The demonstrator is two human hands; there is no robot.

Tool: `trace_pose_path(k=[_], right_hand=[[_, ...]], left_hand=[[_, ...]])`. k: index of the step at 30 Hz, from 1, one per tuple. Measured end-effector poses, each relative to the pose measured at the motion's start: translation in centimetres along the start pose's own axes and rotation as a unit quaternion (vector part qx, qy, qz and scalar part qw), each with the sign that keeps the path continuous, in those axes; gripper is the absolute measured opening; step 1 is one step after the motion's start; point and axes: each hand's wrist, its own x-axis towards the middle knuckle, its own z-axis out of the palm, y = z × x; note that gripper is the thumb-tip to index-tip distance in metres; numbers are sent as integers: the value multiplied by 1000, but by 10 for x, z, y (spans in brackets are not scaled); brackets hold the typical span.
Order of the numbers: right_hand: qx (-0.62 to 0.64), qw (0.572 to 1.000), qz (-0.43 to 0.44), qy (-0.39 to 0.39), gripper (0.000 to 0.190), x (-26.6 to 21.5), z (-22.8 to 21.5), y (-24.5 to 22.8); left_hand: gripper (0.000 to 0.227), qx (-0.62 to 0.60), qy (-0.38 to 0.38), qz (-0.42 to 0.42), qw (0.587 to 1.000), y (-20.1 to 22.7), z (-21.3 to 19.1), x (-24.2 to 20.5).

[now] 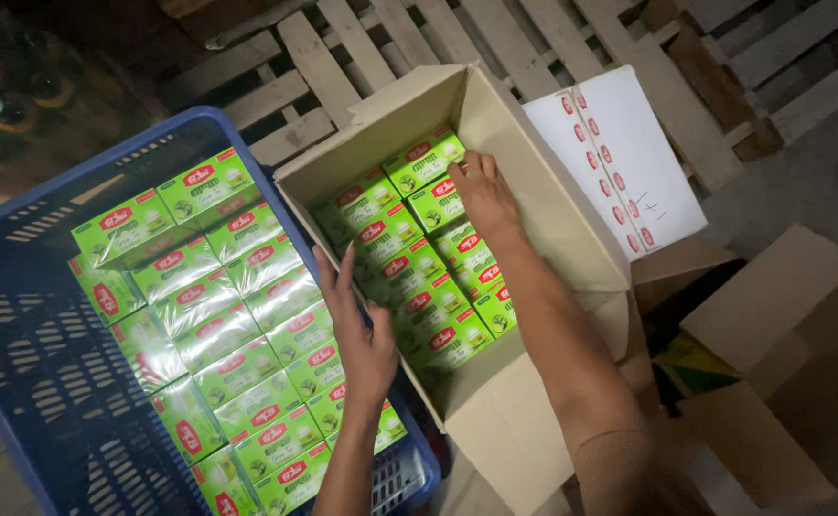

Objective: The person transfers small green boxes from a cardboard box into a blue plastic basket, arranging them in neat rows. The person repeatedly picks up boxes and places them into the basket, organizing them by hand.

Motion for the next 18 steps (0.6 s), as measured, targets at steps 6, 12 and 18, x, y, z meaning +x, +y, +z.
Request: trace_pose_path(k=[6, 12, 18], right_hand=[[1, 1000, 1, -29, 40, -1, -3, 1], [-15, 999, 3, -30, 41, -2, -23, -12], [-62, 997, -4, -50, 40, -1, -12, -5]], left_hand=[[79, -10, 2, 1, 1000, 1, 0, -2], [86, -13, -4, 9, 1000, -1, -6, -6], [96, -7, -1, -25, 1000, 15, -12, -5]])
